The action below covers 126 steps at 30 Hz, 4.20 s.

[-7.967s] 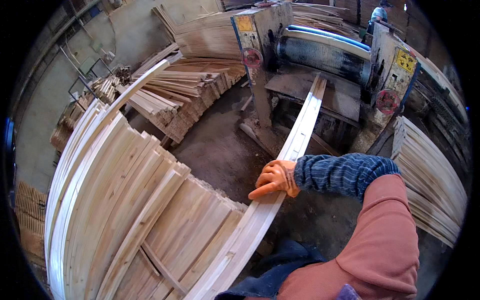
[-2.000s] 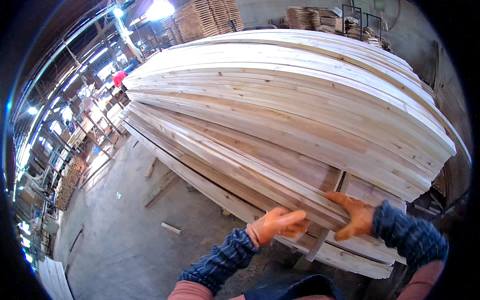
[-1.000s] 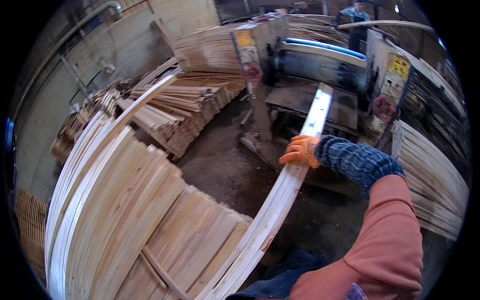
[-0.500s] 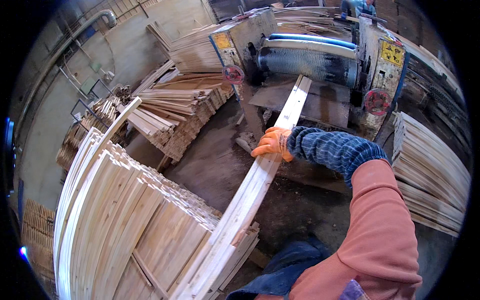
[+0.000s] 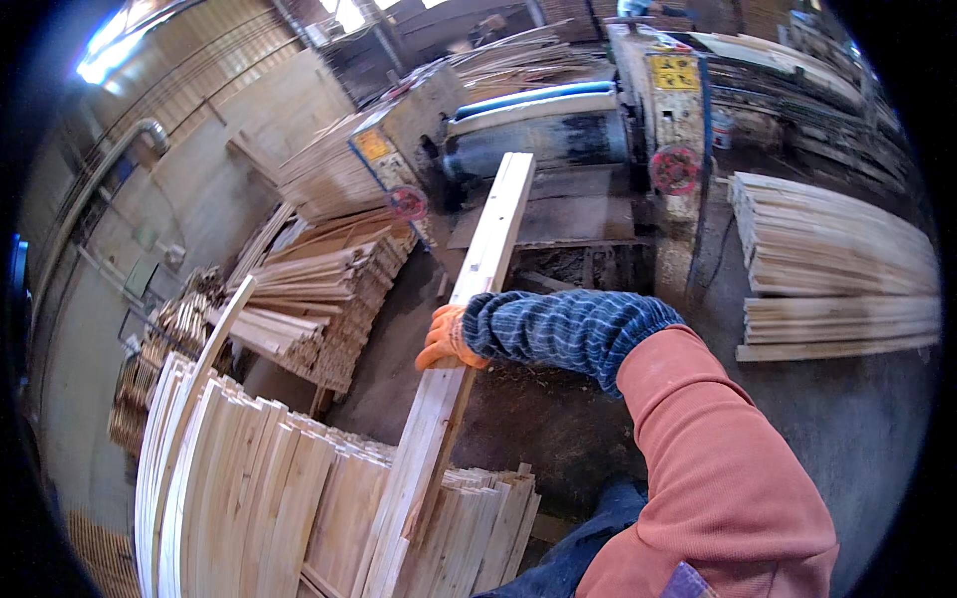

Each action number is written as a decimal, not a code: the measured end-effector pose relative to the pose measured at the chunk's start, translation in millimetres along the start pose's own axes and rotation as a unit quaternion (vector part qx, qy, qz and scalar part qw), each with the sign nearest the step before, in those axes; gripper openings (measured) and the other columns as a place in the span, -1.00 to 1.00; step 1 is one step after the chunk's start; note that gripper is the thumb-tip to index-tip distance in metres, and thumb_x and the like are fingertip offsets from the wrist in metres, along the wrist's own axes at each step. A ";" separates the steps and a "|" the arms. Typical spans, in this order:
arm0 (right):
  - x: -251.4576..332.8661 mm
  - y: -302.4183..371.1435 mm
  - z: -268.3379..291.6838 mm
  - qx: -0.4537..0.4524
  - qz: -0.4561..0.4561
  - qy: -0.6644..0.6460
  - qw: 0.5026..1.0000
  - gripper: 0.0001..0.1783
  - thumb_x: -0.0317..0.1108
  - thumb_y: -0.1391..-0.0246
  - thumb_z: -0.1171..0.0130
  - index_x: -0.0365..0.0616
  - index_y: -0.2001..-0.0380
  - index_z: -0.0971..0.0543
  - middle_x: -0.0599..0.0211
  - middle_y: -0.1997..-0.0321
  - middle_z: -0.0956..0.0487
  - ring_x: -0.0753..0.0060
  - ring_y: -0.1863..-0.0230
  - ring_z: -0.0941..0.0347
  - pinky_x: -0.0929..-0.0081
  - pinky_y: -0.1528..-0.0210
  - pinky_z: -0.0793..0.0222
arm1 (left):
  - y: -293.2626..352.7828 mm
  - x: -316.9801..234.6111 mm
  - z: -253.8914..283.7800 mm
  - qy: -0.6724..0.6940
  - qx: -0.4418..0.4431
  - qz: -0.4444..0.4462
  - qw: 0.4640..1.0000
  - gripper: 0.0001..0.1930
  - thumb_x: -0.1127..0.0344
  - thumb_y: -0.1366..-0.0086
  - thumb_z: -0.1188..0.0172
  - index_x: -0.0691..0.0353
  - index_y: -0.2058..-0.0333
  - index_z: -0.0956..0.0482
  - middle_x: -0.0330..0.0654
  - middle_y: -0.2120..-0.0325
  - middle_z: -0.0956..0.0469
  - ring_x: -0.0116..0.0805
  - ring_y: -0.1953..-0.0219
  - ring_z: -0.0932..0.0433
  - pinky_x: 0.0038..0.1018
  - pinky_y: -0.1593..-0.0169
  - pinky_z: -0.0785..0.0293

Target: The person picks up long wooden boards from a stack and feeds them into an industrial sanding or planing machine one by one.

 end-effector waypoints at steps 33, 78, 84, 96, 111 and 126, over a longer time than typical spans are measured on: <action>258.4 -71.9 -9.0 -0.075 0.016 -0.087 0.993 0.09 -0.24 0.37 -0.56 0.22 -0.36 -0.32 0.21 -0.21 -0.53 0.05 -0.32 -0.38 -0.10 -0.59 0.26 | -45.6 97.1 -12.3 0.040 -0.007 -0.088 0.995 0.11 -0.25 0.12 -0.53 0.16 -0.36 -0.33 0.16 -0.18 -0.50 0.21 -0.18 -0.46 0.04 -0.28 -0.36; 258.3 -62.3 2.4 -0.060 -0.015 -0.076 0.995 0.04 -0.33 0.34 -0.54 0.36 -0.34 -0.38 0.21 -0.23 -0.56 0.13 -0.32 -0.41 0.07 -0.56 0.15 | 9.1 143.2 -6.2 0.015 -0.010 0.007 1.000 0.16 -0.05 0.09 -0.62 0.17 -0.44 -0.19 0.24 -0.28 -0.36 0.30 -0.32 -0.30 0.14 -0.37 -0.18; 260.9 -60.2 6.6 -0.053 -0.017 -0.073 0.996 0.01 -0.34 0.30 -0.52 0.34 -0.33 -0.38 0.24 -0.23 -0.57 0.16 -0.32 -0.42 0.08 -0.56 0.14 | 10.3 142.4 -7.7 0.020 -0.022 -0.011 0.999 0.16 -0.08 0.08 -0.61 0.19 -0.44 -0.18 0.25 -0.28 -0.36 0.32 -0.33 -0.29 0.13 -0.37 -0.20; 258.0 -64.3 -1.3 -0.055 -0.030 -0.053 0.997 0.13 -0.31 0.42 -0.60 0.33 -0.36 -0.35 0.33 -0.22 -0.57 0.17 -0.27 -0.44 0.06 -0.56 0.12 | 4.8 152.6 -14.3 0.029 0.039 0.004 0.999 0.24 -0.33 0.01 -0.49 0.22 -0.48 -0.06 0.35 -0.28 -0.33 0.38 -0.33 -0.28 0.12 -0.35 -0.25; 260.4 -61.7 5.4 -0.057 -0.023 -0.067 0.996 -0.01 -0.34 0.33 -0.53 0.33 -0.30 -0.41 0.23 -0.20 -0.59 0.14 -0.31 -0.42 0.10 -0.55 0.14 | 17.5 156.0 -19.4 0.015 -0.119 -0.052 0.991 0.16 -0.36 0.11 -0.50 0.16 -0.39 -0.32 0.21 -0.11 -0.49 0.30 -0.16 -0.40 0.13 -0.24 -0.33; 258.3 -55.7 14.1 -0.023 -0.019 -0.070 0.997 -0.10 -0.27 0.31 -0.52 0.28 -0.23 -0.44 0.26 -0.12 -0.62 0.12 -0.24 -0.48 -0.03 -0.52 0.05 | 37.8 246.7 -49.4 -0.107 0.036 0.045 0.993 0.07 -0.40 0.07 -0.46 0.16 -0.32 -0.40 0.18 -0.13 -0.50 0.24 -0.19 -0.41 0.07 -0.27 -0.35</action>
Point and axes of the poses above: each hand's wrist, its own y-axis away from the middle knuckle, its own z-axis out of the back of the hand, x = y × z, the point moved 8 cm from there along -y, towards the middle knuckle
